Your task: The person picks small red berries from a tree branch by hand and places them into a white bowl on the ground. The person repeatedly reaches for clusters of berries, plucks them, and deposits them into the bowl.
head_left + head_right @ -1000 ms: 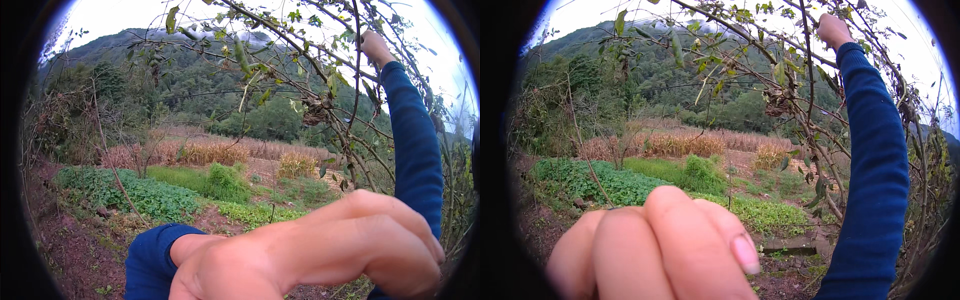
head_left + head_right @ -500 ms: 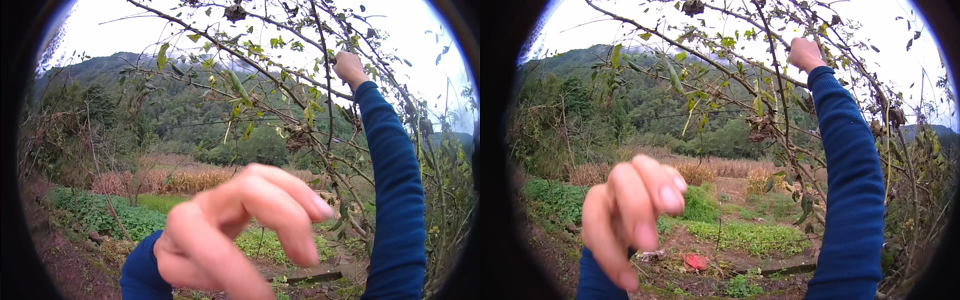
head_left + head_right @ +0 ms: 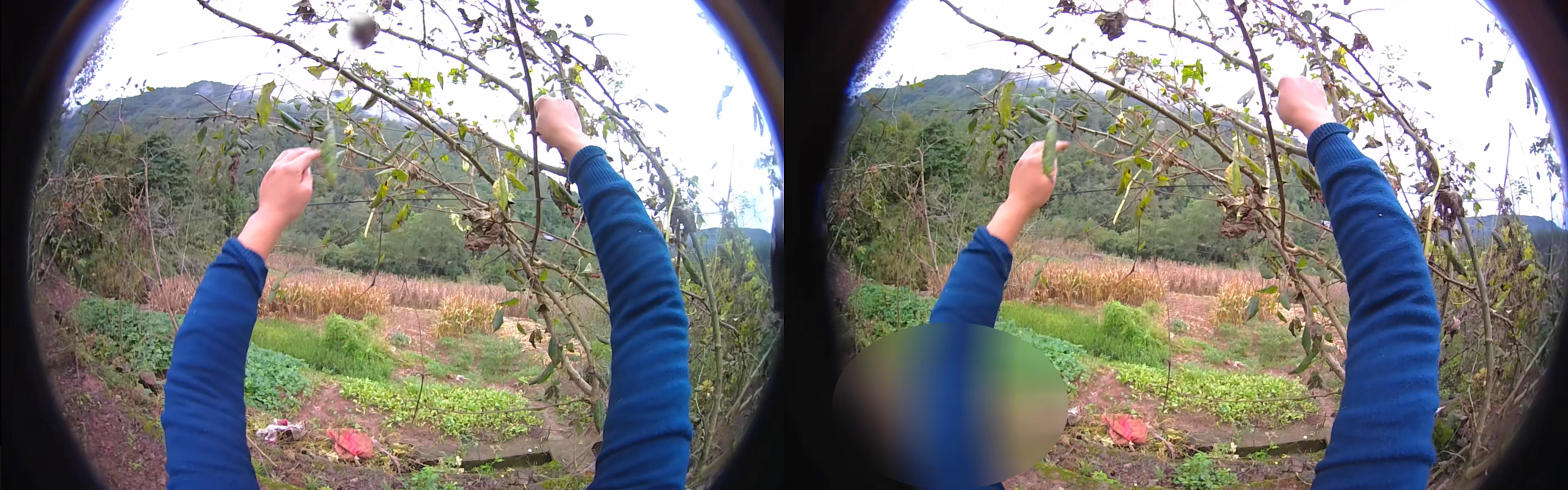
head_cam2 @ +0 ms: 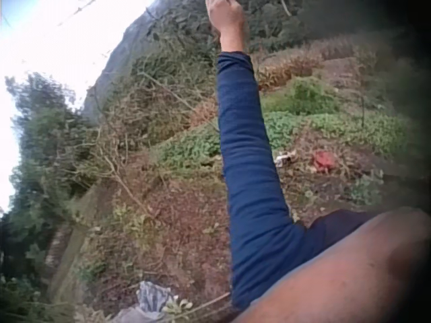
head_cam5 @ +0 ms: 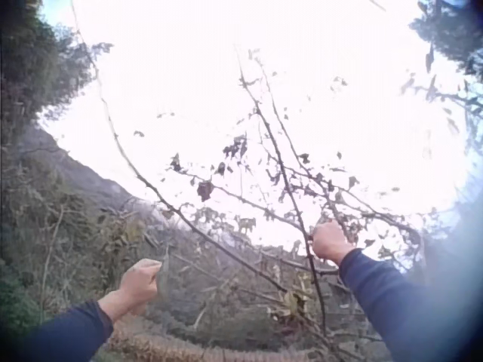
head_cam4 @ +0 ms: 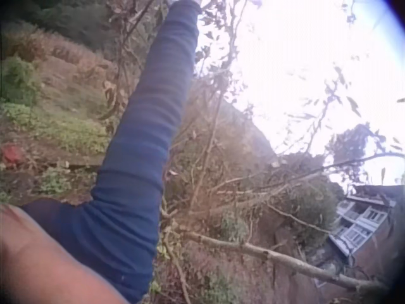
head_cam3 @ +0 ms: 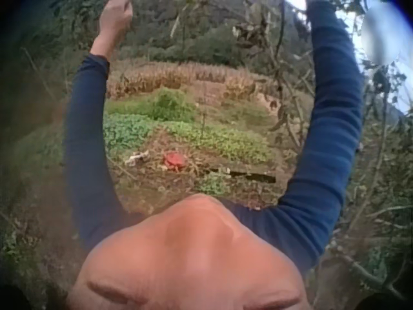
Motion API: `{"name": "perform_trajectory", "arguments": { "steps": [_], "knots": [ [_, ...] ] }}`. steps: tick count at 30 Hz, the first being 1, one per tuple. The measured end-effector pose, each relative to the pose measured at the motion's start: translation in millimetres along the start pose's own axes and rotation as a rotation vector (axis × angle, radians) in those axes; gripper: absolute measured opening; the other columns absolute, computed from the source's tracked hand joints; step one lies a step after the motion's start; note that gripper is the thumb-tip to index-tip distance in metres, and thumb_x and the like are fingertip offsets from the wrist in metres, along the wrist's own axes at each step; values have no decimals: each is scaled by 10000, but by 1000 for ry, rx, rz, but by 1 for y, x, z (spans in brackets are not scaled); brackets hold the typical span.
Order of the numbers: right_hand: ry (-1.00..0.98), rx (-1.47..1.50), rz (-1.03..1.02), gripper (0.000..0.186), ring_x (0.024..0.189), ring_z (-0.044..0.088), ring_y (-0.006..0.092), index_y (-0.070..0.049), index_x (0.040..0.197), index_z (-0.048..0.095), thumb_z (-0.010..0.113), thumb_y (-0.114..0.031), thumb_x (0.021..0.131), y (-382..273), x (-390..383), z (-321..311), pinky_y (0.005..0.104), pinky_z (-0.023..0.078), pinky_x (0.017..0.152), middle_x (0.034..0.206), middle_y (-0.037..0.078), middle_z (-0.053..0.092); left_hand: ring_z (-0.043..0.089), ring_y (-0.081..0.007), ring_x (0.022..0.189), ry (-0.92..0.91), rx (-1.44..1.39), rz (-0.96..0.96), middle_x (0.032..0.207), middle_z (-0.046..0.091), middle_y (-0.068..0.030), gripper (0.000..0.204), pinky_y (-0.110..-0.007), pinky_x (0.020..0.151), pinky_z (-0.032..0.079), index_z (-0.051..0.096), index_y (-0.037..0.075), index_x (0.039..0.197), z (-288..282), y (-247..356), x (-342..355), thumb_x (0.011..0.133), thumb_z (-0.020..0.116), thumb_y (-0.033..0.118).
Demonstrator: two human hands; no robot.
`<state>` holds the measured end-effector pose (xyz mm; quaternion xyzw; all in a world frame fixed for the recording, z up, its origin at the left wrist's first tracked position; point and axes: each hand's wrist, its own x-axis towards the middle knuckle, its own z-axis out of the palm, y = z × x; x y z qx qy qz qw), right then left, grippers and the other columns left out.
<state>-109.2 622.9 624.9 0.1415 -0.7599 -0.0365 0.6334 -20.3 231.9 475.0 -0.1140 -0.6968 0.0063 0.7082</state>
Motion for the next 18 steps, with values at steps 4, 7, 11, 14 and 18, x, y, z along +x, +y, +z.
{"name": "perform_trajectory", "arguments": {
  "steps": [4,7,11,14,18],
  "knots": [
    [1,24,-58,160,788,627,334,-7,812,648,536,-100,745,-1,-3,15,400,471,781,812,209,635,477,-268,1136,-77,108,151,1202,531,-109,442,-344,981,365,510,76,1202,37,1,40,764,474,20],
    [14,-33,-56,155,788,627,330,-17,799,656,539,-104,747,0,-3,22,395,475,763,797,203,636,459,-235,1162,-46,175,274,1258,484,-90,409,-349,983,363,458,87,1238,74,11,60,829,458,80],
    [-36,47,-58,167,793,624,337,-3,818,652,520,-74,744,-4,-2,23,402,479,766,813,215,632,446,-230,1180,-48,139,273,1285,464,-88,490,-351,1001,345,393,117,1299,110,17,82,820,489,86],
    [-27,39,-92,184,795,622,336,-2,851,648,509,-68,751,-6,-6,19,403,475,773,831,217,630,454,-231,1165,-29,94,275,1264,480,-92,470,-345,984,356,420,108,1267,125,30,93,810,528,100],
    [18,45,-107,178,784,619,333,-26,859,651,506,-80,771,-7,-9,23,397,475,763,817,201,631,441,-241,1174,-7,73,300,1263,475,-95,452,-348,993,341,434,95,1242,135,29,100,803,542,108]
  ]
}}
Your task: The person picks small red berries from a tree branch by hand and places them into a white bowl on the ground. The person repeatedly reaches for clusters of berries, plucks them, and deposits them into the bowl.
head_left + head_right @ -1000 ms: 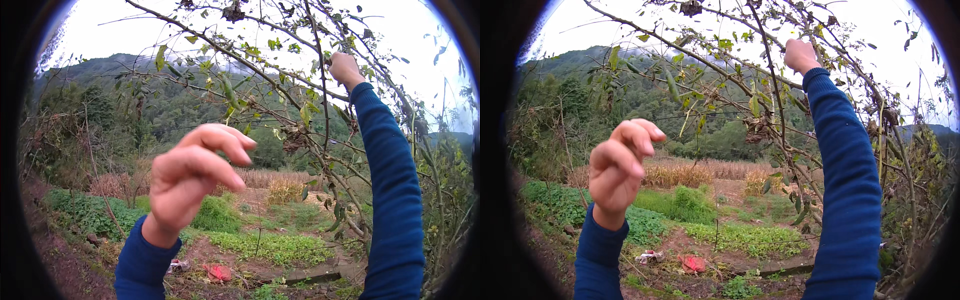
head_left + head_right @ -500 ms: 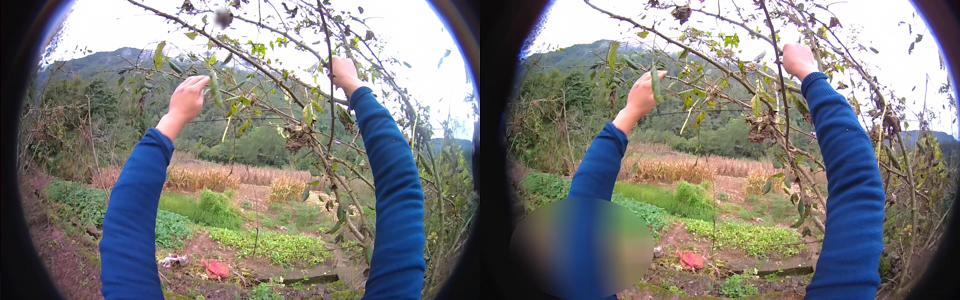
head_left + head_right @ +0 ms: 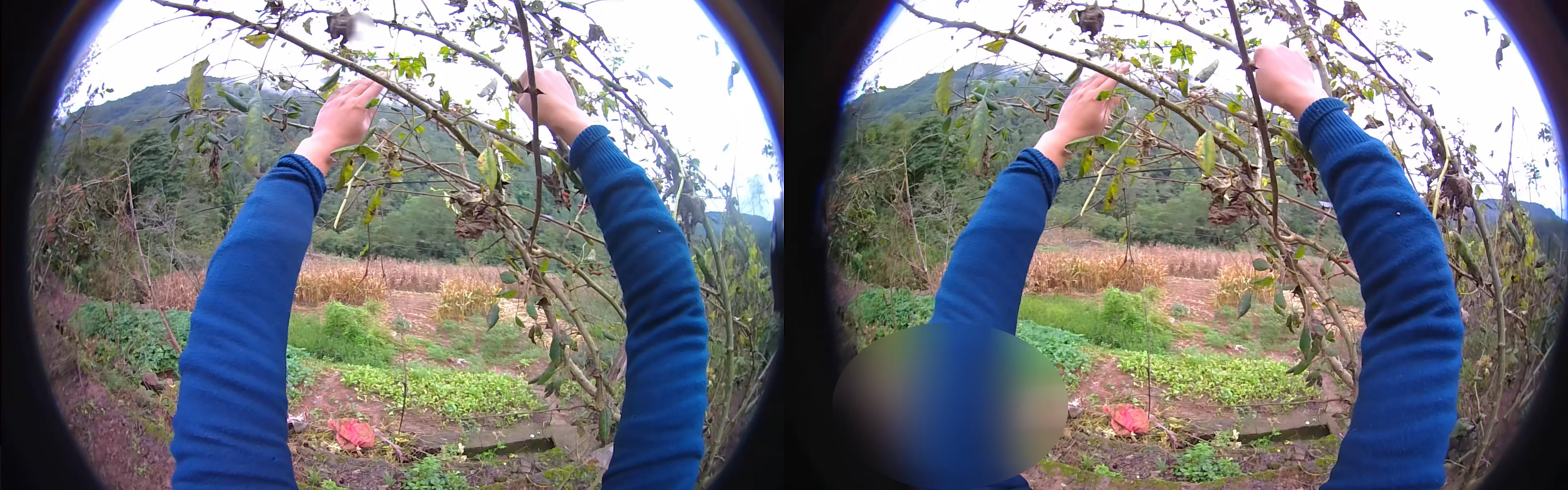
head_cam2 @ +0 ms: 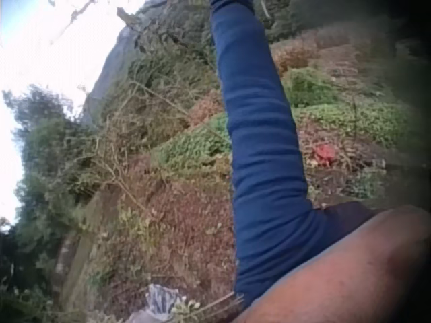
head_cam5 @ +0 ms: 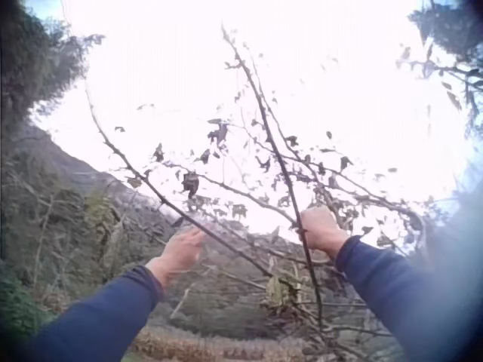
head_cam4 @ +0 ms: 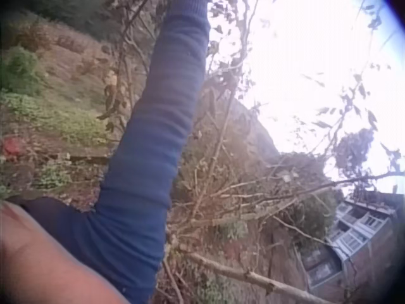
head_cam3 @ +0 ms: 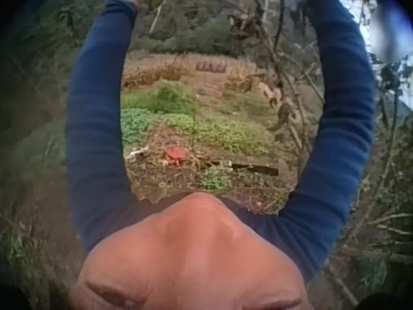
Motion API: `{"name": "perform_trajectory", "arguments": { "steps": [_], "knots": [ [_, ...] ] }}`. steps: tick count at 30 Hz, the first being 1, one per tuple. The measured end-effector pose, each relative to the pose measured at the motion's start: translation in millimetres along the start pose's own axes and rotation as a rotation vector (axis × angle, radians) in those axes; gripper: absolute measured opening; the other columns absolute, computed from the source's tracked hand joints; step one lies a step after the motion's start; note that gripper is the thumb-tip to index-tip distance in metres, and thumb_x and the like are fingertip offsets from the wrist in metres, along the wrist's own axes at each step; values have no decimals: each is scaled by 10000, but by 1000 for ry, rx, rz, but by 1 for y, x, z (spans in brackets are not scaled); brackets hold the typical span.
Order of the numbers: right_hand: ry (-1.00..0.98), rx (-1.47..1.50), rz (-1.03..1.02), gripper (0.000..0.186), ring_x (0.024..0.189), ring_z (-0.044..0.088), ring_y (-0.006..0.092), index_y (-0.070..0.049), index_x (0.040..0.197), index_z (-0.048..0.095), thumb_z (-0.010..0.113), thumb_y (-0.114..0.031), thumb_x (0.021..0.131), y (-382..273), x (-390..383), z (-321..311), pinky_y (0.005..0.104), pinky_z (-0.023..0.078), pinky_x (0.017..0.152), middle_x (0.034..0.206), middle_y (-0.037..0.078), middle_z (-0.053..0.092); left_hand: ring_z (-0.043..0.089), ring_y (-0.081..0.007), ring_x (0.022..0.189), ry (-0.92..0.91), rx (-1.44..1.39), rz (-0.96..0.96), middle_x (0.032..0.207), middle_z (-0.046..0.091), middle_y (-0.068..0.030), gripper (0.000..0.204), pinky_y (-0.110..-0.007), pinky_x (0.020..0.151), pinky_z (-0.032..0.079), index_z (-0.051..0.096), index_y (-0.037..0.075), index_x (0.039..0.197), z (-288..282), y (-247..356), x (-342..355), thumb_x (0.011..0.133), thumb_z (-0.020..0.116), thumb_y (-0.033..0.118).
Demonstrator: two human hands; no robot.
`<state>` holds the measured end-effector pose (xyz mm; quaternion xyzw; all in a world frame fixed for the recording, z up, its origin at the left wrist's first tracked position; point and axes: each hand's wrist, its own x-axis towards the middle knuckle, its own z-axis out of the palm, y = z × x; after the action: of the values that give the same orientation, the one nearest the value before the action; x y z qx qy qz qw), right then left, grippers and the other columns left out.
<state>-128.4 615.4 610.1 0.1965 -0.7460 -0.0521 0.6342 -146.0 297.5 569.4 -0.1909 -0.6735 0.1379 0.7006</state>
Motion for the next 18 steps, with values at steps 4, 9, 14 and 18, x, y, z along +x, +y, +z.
{"name": "perform_trajectory", "arguments": {
  "steps": [4,9,14,18],
  "knots": [
    [9,9,27,163,785,618,332,-39,857,648,532,-138,801,-9,-2,-3,403,478,745,830,182,631,396,-236,1221,-42,110,-50,1309,435,-86,475,-354,1021,312,398,97,1283,-11,-6,-4,827,527,126],
    [3,19,19,151,769,616,335,-32,835,640,541,-128,772,-8,-4,-3,407,477,730,804,189,627,362,-229,1253,-61,89,-74,1335,412,-80,501,-354,1037,293,348,110,1323,-17,-2,1,850,510,142],
    [59,74,1,154,710,608,356,-20,755,640,521,-100,700,-14,-1,-5,412,478,697,729,201,620,287,-211,1302,-7,56,9,1406,311,-72,617,-345,1058,274,215,135,1392,-13,9,28,837,479,78],
    [72,60,-22,161,698,614,359,-27,796,642,527,-108,718,-13,-1,-11,415,488,677,732,203,621,283,-221,1301,63,99,13,1411,293,-82,644,-332,1059,274,205,126,1394,-3,7,47,823,500,99]
  ]
}}
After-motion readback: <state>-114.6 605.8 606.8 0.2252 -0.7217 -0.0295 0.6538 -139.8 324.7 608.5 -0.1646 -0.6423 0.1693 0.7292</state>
